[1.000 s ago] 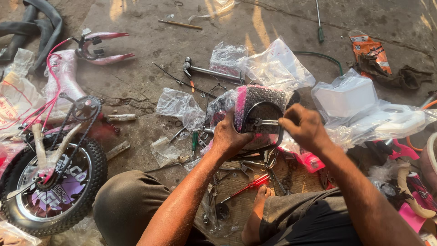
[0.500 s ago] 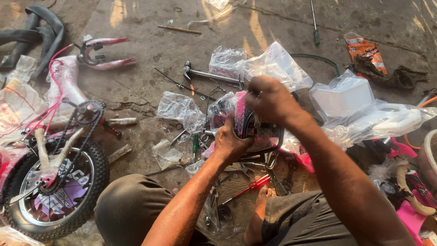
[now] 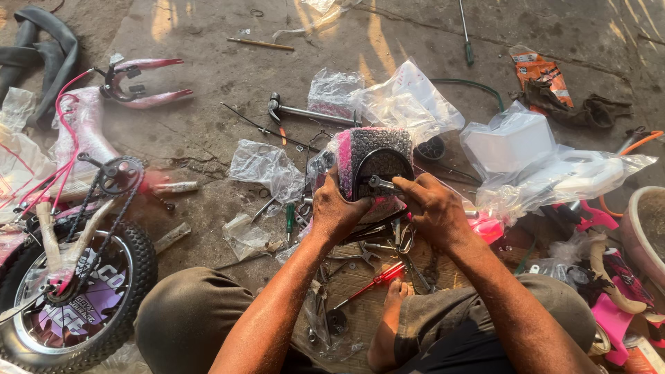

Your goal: The person assembles a bicycle seat by attaching a black metal frame to a cushioned seat and tightening it with a wrench. They then handle a pink plastic fender, inspecting it and attempting to fit a metal bracket.

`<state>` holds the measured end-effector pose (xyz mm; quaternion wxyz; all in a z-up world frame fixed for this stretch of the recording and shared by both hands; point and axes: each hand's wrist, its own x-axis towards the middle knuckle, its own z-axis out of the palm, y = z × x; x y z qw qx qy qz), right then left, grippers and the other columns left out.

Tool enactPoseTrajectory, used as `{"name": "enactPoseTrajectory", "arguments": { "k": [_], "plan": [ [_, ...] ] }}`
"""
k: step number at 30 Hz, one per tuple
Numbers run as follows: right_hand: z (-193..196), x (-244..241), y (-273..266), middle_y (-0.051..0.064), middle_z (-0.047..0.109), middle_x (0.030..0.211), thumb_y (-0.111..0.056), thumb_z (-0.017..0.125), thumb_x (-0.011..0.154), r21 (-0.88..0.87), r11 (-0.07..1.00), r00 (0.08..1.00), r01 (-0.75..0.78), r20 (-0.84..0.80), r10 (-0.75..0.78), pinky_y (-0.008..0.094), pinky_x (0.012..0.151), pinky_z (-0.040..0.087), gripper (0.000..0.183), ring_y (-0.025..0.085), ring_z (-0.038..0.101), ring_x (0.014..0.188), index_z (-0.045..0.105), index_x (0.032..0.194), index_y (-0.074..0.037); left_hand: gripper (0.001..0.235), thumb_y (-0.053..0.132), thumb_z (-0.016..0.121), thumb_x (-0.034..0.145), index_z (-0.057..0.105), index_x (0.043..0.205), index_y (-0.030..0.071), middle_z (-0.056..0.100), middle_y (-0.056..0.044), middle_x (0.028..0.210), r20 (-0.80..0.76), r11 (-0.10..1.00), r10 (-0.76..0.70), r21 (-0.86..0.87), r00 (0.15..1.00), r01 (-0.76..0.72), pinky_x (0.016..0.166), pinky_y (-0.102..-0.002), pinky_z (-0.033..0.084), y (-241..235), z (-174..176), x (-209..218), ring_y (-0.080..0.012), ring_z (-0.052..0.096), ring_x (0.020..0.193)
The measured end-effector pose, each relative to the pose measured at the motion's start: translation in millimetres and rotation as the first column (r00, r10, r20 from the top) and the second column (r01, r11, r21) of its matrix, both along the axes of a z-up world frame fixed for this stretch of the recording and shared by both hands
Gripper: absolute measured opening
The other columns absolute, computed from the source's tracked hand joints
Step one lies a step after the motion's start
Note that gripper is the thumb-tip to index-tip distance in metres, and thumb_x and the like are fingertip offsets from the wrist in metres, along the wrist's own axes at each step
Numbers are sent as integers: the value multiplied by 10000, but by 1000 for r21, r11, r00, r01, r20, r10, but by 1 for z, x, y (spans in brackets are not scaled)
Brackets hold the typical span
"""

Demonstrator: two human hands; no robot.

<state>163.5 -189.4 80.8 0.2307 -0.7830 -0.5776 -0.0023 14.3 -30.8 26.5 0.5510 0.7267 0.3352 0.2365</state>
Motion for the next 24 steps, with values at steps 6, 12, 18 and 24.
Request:
{"name": "enactPoseTrajectory", "arguments": {
  "k": [6,12,18,24],
  "plan": [
    [7,-10,-4,124,624,867,-119,678,949,-128,992,999,-3,44,9,404,608,556,418,282,664,715,610,1361,-117,927,206,877,661,432,1417,-94,747,-223,1095,33,1000,5,-21,999,-4,940,-364,574,-2,0,2,-292,759,1010],
    [26,-64,4,164,644,896,-49,653,858,-185,958,970,-220,-142,195,434,609,585,430,339,681,724,597,1284,-58,861,219,869,689,445,1373,-86,760,-209,1005,29,999,47,-25,999,-46,870,-369,599,-2,-18,4,-290,773,911],
    [37,0,97,159,689,869,-154,719,923,90,975,977,-202,86,194,402,645,595,120,291,704,736,677,955,-45,787,223,863,700,495,1344,-41,763,-195,1013,-39,998,-56,-2,998,56,874,-367,609,-13,-17,-2,-295,781,931],
    [25,31,55,128,721,874,-7,565,1013,-132,987,992,96,-71,-106,389,649,586,137,263,730,748,620,1121,-69,837,187,862,685,495,1407,-25,752,-216,1116,186,995,80,44,979,-90,933,-374,582,1,-6,-17,-301,759,1016]
  ]
}}
